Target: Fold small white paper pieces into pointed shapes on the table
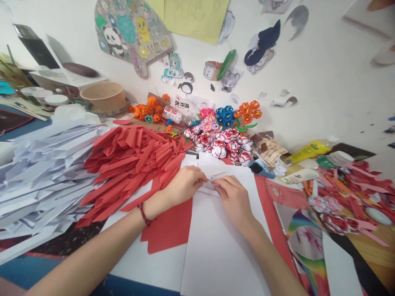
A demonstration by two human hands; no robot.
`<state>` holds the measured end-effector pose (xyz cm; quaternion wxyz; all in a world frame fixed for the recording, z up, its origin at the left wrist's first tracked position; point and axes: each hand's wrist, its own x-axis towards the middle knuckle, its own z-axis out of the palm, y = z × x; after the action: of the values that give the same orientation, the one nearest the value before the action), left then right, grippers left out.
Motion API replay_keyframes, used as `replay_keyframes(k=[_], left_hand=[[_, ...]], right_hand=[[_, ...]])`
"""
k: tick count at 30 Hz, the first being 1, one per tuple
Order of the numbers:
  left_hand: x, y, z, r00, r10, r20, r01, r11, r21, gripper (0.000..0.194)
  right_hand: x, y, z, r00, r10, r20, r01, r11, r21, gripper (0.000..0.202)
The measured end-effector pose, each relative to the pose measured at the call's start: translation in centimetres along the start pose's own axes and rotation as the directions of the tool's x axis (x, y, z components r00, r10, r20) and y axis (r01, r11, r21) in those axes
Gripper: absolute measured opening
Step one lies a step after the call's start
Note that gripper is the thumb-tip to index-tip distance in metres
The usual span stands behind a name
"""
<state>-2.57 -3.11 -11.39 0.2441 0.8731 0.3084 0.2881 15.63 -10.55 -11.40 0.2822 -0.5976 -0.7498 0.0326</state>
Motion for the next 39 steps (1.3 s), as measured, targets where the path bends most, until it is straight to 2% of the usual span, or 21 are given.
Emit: replay_keyframes(k=[6, 10, 14, 20, 27, 33, 39], left_hand=[[0.0, -0.2, 0.0, 0.999, 0.013, 0.043, -0.015, 0.998, 0.067, 0.017], [-0.1, -0.2, 0.1, 0.996, 0.065, 0.062, -0.070, 0.994, 0.087, 0.022], [-0.2, 0.1, -0.1, 0.995, 0.057, 0.084, -0.071, 0.981, 0.180, 0.022], [-0.3, 0.9, -1.1, 0.986, 0.079, 0.147, -0.120, 0.946, 0.302, 0.024], [-0.4, 1.3, -0.9, 0.995, -0.009, 0.099, -0.019, 0.960, 0.278, 0.014], [-0.5, 1.5, -0.3, 0.992, 0.043, 0.116, -0.087, 0.908, 0.410, 0.009], [-0.6, 1.5, 0.0, 0.988, 0.079, 0.136, -0.134, 0.873, 0.469, 0.008]], right_hand=[[-0.1, 0.2, 0.1, 1.000, -0.005, 0.002, 0.005, 1.000, -0.001, 0.024], [-0.2, 0.3, 0.1, 1.000, -0.013, 0.001, 0.013, 1.000, -0.002, 0.020], [-0.2, 0.5, 0.2, 1.000, -0.015, 0.001, 0.015, 1.000, 0.004, 0.018], [-0.4, 0.4, -0.1, 0.992, -0.120, 0.032, 0.122, 0.987, -0.107, 0.020], [-0.5, 0.1, -0.3, 0.985, -0.171, 0.029, 0.173, 0.971, -0.167, 0.022], [-0.3, 0.1, -0.5, 0.980, -0.194, 0.031, 0.196, 0.958, -0.211, 0.024], [-0.2, -0.7, -0.9, 0.968, -0.252, 0.020, 0.248, 0.930, -0.271, 0.019]])
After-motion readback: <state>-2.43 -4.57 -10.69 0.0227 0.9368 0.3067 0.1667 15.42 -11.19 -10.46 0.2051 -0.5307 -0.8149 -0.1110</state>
